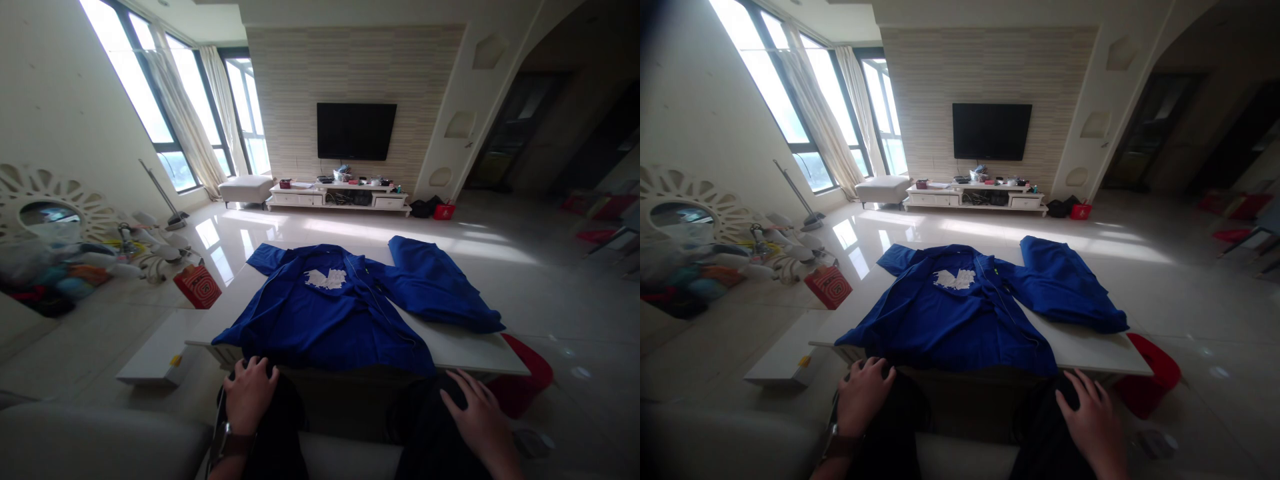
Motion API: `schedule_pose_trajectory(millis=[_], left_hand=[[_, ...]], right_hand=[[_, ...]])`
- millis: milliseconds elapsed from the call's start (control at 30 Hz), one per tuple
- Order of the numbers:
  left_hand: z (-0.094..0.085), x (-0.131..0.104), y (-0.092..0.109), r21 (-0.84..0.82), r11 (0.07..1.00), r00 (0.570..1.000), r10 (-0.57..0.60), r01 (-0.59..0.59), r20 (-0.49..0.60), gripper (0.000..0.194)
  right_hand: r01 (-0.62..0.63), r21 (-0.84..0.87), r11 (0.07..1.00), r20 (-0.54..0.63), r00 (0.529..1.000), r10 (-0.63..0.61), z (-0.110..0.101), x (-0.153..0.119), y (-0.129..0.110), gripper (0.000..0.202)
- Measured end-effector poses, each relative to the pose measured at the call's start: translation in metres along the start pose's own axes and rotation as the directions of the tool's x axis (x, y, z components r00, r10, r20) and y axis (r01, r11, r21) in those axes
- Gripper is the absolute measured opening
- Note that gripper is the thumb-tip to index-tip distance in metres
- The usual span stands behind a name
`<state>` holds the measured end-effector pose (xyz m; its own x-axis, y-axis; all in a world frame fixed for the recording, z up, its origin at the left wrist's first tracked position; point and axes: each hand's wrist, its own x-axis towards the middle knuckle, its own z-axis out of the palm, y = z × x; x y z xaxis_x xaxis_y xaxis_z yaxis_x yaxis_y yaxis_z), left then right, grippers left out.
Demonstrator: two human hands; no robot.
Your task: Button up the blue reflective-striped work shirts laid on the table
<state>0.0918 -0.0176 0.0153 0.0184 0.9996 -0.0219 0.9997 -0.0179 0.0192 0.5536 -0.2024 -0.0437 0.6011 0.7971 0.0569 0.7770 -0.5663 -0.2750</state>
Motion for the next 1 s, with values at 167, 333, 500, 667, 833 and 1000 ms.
schedule_pose_trajectory(millis=[167, 333, 500, 667, 833, 1000], left_hand=[[0.003, -0.001, -0.003, -0.010, 1.000, 1.000, 0.010, -0.010, -0.019, 0.036], [0.001, -0.001, 0.000, 0.003, 1.000, 1.000, 0.015, -0.015, -0.016, 0.037], [0.000, -0.001, -0.001, 0.008, 1.000, 1.000, 0.007, -0.007, -0.007, 0.036], [0.007, -0.002, 0.006, 0.001, 0.996, 0.995, 0.085, -0.085, -0.050, 0.032], [0.034, 0.000, 0.079, -0.328, 0.866, 0.896, 0.431, -0.377, 0.108, 0.042], [0.079, 0.010, 0.161, -0.403, 0.739, 0.738, 0.646, -0.540, 0.195, 0.095]], right_hand=[[-0.006, 0.003, 1.000, 0.001, 1.000, 0.006, -0.001, 0.000, 0.000, 0.070], [0.009, 0.016, 1.000, -0.022, 1.000, -0.009, 0.002, 0.001, 0.001, 0.069], [-0.002, 0.006, 1.000, -0.018, 1.000, 0.002, 0.000, 0.000, -0.001, 0.069], [-0.013, 0.000, 1.000, -0.009, 1.000, 0.013, 0.000, 0.000, -0.002, 0.069], [-0.011, 0.002, 1.000, 0.001, 1.000, 0.011, -0.001, 0.002, -0.007, 0.068], [-0.005, 0.001, 1.000, -0.004, 1.000, 0.005, -0.004, -0.002, -0.009, 0.065]])
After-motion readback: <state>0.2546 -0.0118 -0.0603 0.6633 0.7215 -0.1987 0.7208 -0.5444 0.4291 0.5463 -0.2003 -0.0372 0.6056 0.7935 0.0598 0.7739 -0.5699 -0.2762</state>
